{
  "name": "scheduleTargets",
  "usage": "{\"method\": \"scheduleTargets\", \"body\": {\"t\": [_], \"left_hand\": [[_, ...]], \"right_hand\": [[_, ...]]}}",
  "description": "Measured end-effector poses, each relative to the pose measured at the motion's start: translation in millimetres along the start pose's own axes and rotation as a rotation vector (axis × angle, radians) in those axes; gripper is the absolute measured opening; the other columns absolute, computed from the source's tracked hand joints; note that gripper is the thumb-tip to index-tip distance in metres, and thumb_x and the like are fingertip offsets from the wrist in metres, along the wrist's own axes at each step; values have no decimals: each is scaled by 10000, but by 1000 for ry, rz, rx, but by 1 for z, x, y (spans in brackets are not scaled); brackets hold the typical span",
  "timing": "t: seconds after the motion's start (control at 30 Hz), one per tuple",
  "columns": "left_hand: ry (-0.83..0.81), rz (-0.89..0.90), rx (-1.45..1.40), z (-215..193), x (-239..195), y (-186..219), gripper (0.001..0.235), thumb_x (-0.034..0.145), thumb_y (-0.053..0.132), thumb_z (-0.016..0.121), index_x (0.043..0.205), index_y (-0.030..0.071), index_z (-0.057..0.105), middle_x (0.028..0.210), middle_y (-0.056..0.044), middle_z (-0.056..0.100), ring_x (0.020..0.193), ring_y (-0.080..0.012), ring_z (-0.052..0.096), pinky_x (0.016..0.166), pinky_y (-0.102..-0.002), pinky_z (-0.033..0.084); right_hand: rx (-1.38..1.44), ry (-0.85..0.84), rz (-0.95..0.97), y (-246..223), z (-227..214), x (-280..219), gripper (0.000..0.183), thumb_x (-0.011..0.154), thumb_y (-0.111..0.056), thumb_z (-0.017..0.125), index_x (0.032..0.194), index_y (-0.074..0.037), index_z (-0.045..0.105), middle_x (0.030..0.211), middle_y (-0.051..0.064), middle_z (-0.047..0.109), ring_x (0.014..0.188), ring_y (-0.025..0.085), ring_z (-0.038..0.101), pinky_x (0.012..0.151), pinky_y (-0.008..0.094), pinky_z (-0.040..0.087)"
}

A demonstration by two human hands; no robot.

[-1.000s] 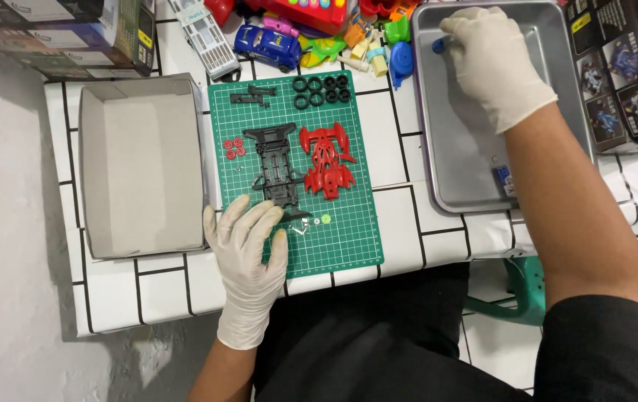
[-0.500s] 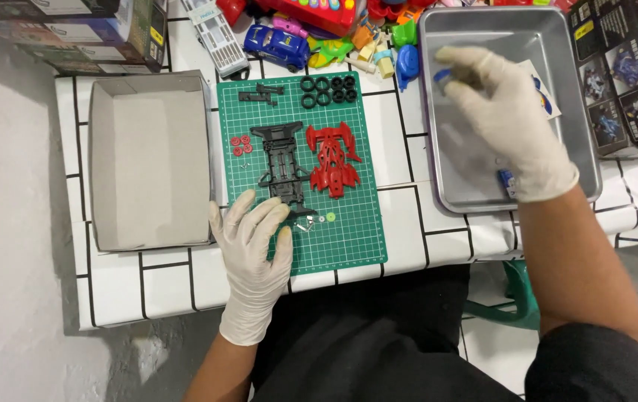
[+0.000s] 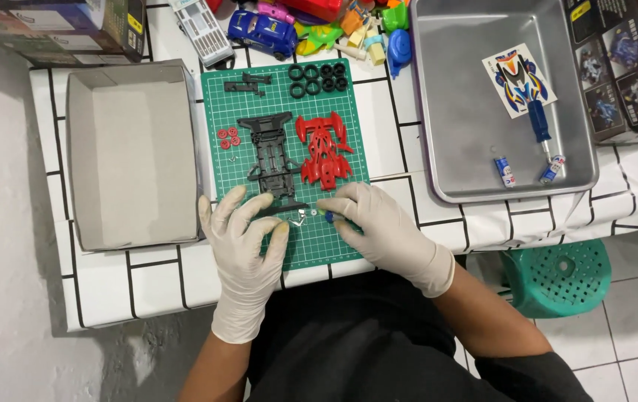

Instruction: The person opens a toy car box and removes the contents, including red and black plastic parts, wheels, and stickers. They place the parts on a green cutting mat and begin assembling the toy car by attaching wheels and other components.

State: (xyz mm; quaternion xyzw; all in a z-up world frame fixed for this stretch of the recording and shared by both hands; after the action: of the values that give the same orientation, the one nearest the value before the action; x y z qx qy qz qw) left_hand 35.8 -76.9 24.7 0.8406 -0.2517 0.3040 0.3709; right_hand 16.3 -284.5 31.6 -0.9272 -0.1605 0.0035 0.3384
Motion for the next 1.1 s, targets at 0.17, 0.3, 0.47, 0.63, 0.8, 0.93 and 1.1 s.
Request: {"method": "scheduleTargets", "body": {"t": [0.17, 0.3, 0.47, 0.63, 0.8, 0.93, 1.1], "left_hand": [[31, -8, -24, -2, 2, 4, 292, 970, 304, 713, 742, 148, 620, 1098, -26, 735, 1262, -300, 569, 1266, -523, 139], [61, 14, -66, -3, 2, 1, 191, 978, 298, 692, 852, 155, 690, 1061, -16, 732, 1109, -280, 627, 1198, -524, 277], [105, -36, -196, 1, -7, -2, 141, 939, 160, 725, 1058, 88, 750, 1044, -62, 744, 935, -286, 670, 942, -461, 512], [211, -52, -311, -11, -17, -3, 220, 987, 216, 667, 1005, 15, 754, 798, -80, 650, 656, -270, 591, 678, -404, 537], [244, -80, -374, -2, -51, -25, 401, 987, 277, 609, 599, 180, 647, 532, 58, 533, 416, -183, 443, 480, -308, 443], [286, -112, -435, -9, -37, -20, 398, 970, 219, 616, 576, 169, 645, 499, 54, 518, 383, -182, 420, 452, -298, 442], [201, -37, -297, -16, 2, 3, 183, 989, 249, 658, 955, 86, 733, 802, -47, 644, 717, -275, 625, 711, -389, 534]], "right_hand": [[-53, -12, -34, -3, 1, -2, 348, 909, -53, 691, 1249, -110, 643, 1124, 90, 629, 1069, 306, 640, 963, 438, 505], [-30, -11, 15, 4, -4, -8, 477, 902, -102, 730, 1357, -149, 592, 1201, 75, 620, 1158, 297, 635, 1011, 437, 501], [-35, 7, 71, 11, -1, -11, 510, 902, -171, 752, 1388, -190, 599, 1199, 43, 613, 1158, 269, 629, 1017, 422, 500], [-94, -28, 41, 6, 0, -8, 379, 884, -141, 755, 1252, -182, 678, 1089, 33, 629, 1059, 265, 650, 975, 431, 515], [74, 32, 209, 2, -5, -7, 348, 877, -119, 765, 1210, -205, 711, 1045, 0, 678, 1002, 235, 687, 953, 405, 522], [255, 134, 252, -8, -17, -11, 413, 928, -70, 709, 1329, -162, 672, 1027, 65, 669, 998, 240, 673, 940, 403, 533], [798, 264, 459, -2, -15, -19, 377, 903, 35, 666, 1278, 7, 688, 1077, 72, 691, 949, 113, 609, 931, 279, 526]]}}
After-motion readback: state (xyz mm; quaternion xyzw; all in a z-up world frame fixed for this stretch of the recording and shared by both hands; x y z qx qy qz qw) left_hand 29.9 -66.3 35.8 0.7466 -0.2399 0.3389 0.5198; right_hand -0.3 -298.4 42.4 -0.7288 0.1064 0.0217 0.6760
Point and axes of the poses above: each hand's wrist, its own x-axis towards the middle knuckle, its own z-axis out of the palm, y = z × x, the point moved 4 cm from there along x, towards the middle knuckle
